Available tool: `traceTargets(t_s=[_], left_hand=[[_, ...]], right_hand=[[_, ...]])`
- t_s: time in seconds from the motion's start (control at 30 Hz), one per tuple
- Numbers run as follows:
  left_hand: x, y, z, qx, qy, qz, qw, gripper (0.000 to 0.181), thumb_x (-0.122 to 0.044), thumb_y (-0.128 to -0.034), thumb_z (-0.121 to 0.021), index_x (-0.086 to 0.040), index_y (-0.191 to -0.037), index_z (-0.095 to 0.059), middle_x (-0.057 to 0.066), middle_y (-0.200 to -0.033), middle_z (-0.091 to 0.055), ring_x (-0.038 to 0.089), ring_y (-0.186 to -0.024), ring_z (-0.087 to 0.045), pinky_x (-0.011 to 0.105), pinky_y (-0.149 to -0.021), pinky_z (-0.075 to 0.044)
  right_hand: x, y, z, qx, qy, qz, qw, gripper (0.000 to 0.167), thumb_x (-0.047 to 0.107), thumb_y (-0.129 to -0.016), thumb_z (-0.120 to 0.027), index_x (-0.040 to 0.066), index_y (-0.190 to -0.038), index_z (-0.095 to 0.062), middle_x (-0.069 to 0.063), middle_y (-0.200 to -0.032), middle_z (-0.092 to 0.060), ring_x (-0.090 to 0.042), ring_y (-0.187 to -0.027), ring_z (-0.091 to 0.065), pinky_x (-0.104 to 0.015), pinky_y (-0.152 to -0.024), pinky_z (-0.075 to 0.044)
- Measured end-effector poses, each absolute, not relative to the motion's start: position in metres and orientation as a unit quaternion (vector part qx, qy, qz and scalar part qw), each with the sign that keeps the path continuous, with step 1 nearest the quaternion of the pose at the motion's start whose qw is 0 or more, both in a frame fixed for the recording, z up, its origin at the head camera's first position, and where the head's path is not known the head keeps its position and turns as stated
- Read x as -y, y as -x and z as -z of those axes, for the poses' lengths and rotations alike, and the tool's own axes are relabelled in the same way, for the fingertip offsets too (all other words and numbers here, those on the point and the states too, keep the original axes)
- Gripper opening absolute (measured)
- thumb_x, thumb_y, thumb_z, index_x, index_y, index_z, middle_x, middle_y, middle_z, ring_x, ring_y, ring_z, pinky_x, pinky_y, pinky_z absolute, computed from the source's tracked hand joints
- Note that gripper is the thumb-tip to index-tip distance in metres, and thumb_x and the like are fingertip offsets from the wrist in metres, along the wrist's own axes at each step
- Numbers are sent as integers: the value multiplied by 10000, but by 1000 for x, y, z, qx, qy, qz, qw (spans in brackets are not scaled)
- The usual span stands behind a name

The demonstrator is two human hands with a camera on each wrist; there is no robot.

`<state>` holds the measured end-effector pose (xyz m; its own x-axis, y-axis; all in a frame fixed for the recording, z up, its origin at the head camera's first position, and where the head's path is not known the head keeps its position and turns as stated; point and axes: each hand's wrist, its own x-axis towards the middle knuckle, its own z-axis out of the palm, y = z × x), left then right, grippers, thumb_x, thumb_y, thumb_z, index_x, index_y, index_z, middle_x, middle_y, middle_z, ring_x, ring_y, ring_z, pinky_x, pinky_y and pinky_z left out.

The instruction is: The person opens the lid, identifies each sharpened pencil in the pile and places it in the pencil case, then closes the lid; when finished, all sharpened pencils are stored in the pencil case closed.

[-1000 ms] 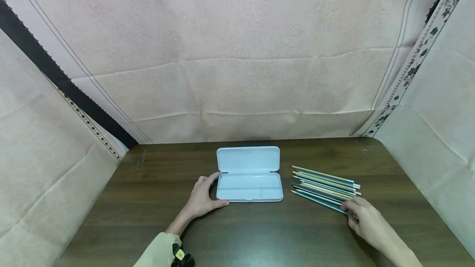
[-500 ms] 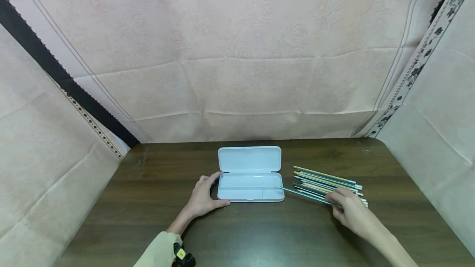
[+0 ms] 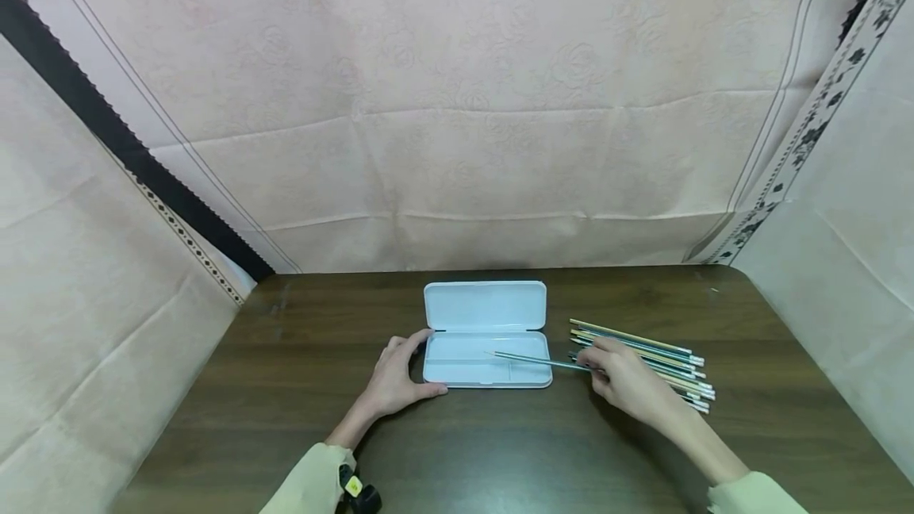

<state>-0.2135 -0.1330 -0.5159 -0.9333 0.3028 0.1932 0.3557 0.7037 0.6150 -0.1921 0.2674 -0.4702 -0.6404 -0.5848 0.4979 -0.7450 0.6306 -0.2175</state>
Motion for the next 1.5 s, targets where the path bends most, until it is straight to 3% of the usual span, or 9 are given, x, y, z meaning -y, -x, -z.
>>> traceTargets(t_s=[0.63,1.1,1.5], left_hand=[[132,213,517,921,185,340,52,940,-570,-709,-855,-183,-1477,-476,33,-1301,-576,212,-1071,-442,427,-852,-382],[133,215,518,921,177,345,46,944,-584,-701,-853,-208,-1480,-472,8,-1283,-567,197,-1067,-432,419,-852,-372],[133,214,516,921,171,348,36,943,-562,-708,-859,-209,-1488,-463,23,-1280,-559,210,-1088,-428,430,-864,-374]], right_hand=[[-210,220,462,899,-380,-196,100,256,-86,-786,-742,95,-967,-721,5,-916,-589,-136,-800,-514,-279,-659,-484],[-189,231,461,888,-407,-188,100,234,-101,-783,-732,62,-951,-735,17,-839,-552,-120,-740,-486,-286,-657,-465],[-186,237,462,888,-412,-199,56,221,-108,-819,-706,58,-961,-742,-17,-858,-593,-125,-743,-511,-282,-672,-493]])
